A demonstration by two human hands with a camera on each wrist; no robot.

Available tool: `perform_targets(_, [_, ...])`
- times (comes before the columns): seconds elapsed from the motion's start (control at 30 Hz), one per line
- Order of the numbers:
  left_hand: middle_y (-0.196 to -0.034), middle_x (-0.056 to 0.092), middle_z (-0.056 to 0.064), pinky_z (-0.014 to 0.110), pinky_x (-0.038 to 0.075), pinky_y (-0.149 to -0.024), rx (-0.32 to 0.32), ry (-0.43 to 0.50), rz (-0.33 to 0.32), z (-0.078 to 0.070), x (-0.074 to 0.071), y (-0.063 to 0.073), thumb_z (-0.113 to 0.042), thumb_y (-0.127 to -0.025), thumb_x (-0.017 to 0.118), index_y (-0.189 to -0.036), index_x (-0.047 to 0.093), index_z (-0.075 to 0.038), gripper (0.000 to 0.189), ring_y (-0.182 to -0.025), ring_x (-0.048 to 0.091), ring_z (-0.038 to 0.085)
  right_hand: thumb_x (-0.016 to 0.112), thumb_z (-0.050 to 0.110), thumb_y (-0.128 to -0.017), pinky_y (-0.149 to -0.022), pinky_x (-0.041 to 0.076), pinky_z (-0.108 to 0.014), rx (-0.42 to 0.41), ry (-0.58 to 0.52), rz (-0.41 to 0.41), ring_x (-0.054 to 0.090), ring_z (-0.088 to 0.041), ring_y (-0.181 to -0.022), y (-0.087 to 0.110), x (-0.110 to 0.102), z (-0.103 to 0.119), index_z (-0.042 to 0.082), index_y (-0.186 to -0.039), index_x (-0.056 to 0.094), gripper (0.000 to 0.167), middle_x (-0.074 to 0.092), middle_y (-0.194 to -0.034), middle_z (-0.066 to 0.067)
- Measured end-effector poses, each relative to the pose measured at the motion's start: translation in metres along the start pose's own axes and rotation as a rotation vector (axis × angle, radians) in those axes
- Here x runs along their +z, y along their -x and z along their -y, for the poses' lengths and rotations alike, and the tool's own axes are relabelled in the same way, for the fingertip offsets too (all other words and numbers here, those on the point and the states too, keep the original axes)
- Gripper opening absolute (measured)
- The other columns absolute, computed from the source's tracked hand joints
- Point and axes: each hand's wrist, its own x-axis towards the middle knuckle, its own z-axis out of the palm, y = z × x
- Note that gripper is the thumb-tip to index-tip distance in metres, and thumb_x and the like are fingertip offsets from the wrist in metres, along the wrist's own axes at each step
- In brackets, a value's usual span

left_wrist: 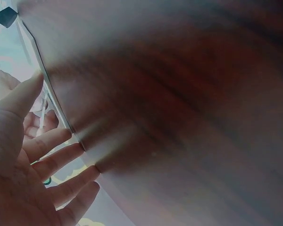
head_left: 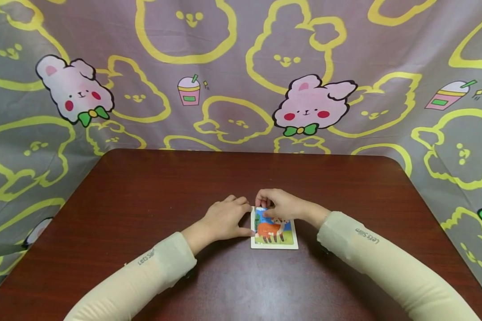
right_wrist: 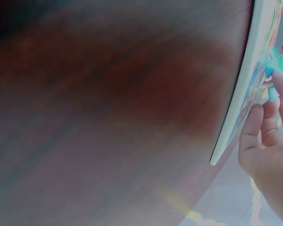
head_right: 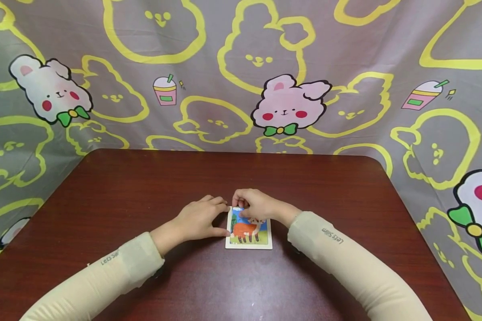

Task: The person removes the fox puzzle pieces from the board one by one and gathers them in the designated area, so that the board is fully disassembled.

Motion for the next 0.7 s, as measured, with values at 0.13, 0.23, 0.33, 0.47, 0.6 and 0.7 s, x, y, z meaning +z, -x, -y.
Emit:
perform_targets(0.13, [-0.119,0.062,-0.004,0.043,0.056,-0.075,-0.004,0.001,0.005,-0.0005,0.0002,0.0001,-0.065,-0.078,0.073,-0.127,0.067,-0.021,0.066,-0.112,0.056,0.020,0.071,-0.001,-0.087,-0.074,0.047,-0.025,-0.044,-0.050,-0.018,0.051,-0.014,-0.080,0.0004,0.0001,-0.0024,0.009,-0.097,0.060,0.018,0.054,-0.084,-0.002])
perform_targets(0.23, [-0.120,0.062,-0.004,0.043,0.056,-0.075,-0.005,0.002,0.006,-0.0006,0.0004,0.0001,-0.065,-0.078,0.073,-0.127,0.067,-0.020,0.067,-0.112,0.057,0.020,0.071,-0.002,-0.087,-0.072,0.047,-0.024,-0.069,-0.082,-0.021,0.052,-0.014,-0.078,0.0011,-0.0001,-0.0038,0.008,-0.096,0.061,0.017,0.053,-0.083,-0.002])
perform_targets(0.33, [-0.121,0.062,-0.004,0.043,0.056,-0.076,-0.006,0.005,0.006,-0.0009,0.0001,0.0004,-0.065,-0.078,0.073,-0.127,0.067,-0.020,0.067,-0.112,0.057,0.020,0.071,-0.002,-0.087,-0.070,0.046,-0.023,-0.084,-0.100,-0.023,0.053,-0.013,-0.077,0.0021,-0.0008,-0.0052,0.007,-0.096,0.063,0.016,0.054,-0.082,-0.001])
perform_targets(0.47, [-0.120,0.063,-0.004,0.042,0.056,-0.075,-0.003,0.007,0.004,-0.0012,-0.0006,0.0005,-0.064,-0.078,0.073,-0.126,0.067,-0.020,0.066,-0.111,0.057,0.020,0.072,-0.001,-0.086,-0.070,0.045,-0.022,-0.087,-0.095,-0.037,0.054,-0.012,-0.076,0.0032,-0.0029,-0.0065,0.007,-0.096,0.064,0.015,0.056,-0.082,0.000])
perform_targets(0.6, [-0.118,0.063,-0.004,0.042,0.056,-0.075,-0.001,0.007,0.000,-0.0010,-0.0005,0.0004,-0.064,-0.078,0.073,-0.125,0.067,-0.020,0.065,-0.110,0.057,0.020,0.071,-0.001,-0.087,-0.073,0.049,-0.024,-0.091,-0.096,-0.054,0.057,-0.013,-0.078,0.0038,-0.0059,-0.0066,0.007,-0.096,0.064,0.014,0.062,-0.084,-0.001])
perform_targets(0.7, [-0.119,0.063,-0.003,0.042,0.056,-0.075,-0.001,0.005,0.000,-0.0006,-0.0003,0.0006,-0.064,-0.078,0.073,-0.126,0.067,-0.020,0.065,-0.110,0.057,0.021,0.070,-0.001,-0.088,-0.076,0.051,-0.027,-0.090,-0.105,-0.069,0.059,-0.014,-0.081,0.0046,-0.0081,-0.0072,0.006,-0.097,0.064,0.013,0.066,-0.087,-0.003])
